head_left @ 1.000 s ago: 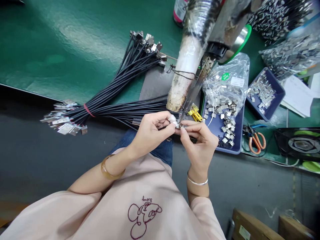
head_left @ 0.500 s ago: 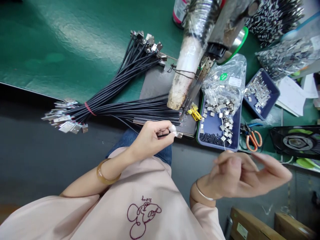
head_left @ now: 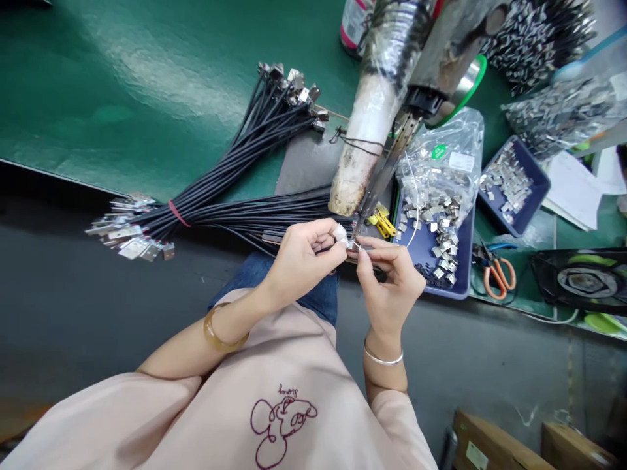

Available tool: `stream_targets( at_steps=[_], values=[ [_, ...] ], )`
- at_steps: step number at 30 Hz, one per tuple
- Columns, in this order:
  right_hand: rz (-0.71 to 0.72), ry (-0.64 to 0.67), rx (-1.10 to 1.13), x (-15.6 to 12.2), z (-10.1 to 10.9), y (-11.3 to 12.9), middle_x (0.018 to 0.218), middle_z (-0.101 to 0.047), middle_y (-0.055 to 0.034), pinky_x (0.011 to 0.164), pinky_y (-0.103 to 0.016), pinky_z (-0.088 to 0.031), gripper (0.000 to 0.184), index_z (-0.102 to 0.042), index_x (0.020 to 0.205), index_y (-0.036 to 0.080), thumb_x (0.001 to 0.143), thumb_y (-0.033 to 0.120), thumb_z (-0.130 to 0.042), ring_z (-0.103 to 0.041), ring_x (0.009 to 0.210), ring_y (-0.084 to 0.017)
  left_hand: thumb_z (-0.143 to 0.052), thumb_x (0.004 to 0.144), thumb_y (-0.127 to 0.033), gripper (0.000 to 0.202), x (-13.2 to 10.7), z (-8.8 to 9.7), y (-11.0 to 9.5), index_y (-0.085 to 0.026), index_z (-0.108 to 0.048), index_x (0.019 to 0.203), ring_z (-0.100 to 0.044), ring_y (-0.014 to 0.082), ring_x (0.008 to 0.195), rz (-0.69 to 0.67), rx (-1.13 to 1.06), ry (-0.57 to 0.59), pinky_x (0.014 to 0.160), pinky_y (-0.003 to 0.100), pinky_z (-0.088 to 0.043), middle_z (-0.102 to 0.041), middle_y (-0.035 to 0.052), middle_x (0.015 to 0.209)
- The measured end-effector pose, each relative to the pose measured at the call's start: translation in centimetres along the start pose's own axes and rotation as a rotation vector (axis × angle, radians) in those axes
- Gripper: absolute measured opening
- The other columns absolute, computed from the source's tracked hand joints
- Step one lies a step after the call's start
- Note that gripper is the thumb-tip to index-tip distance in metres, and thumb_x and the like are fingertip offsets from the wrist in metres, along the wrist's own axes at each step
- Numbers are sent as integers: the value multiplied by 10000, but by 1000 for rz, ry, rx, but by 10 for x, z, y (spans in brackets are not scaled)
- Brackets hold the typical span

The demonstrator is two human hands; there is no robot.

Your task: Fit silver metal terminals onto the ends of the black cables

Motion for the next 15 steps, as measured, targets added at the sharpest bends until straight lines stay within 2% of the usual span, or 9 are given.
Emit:
stream_targets(
  at_steps=[6,12,15],
  values=[
    [11,14,-60,4,1,5,969,-770,-14,716,-269,-665,48,-638,881,233,901,191,-648,-759,830,-144,-588,780,-163,127,0,2,-5,-159,-538,663,-335,59,504,-29,8,-6,494,210,-272,-409,-52,552],
    [44,26,-58,3,0,8,968,-778,-4,718,-274,-658,74,-620,869,246,908,184,-630,-763,874,-153,-578,788,-153,123,-1,-1,-1,-160,-547,670,-305,62,505,3,35,24,492,219,-249,-381,-58,549],
    [70,3,-148,-5,10,12,967,-782,-7,684,-294,-650,59,-635,922,263,919,204,-625,-765,823,-165,-574,790,-147,126,-2,-2,-1,-160,-546,667,-280,62,504,-4,57,34,488,221,-229,-342,-65,545]
  ],
)
Point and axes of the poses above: each hand's wrist, its own x-axis towards the middle knuckle, its own z-axis out of the back of the hand, y = z × x, the point moved 7 cm from there along x, towards the middle knuckle
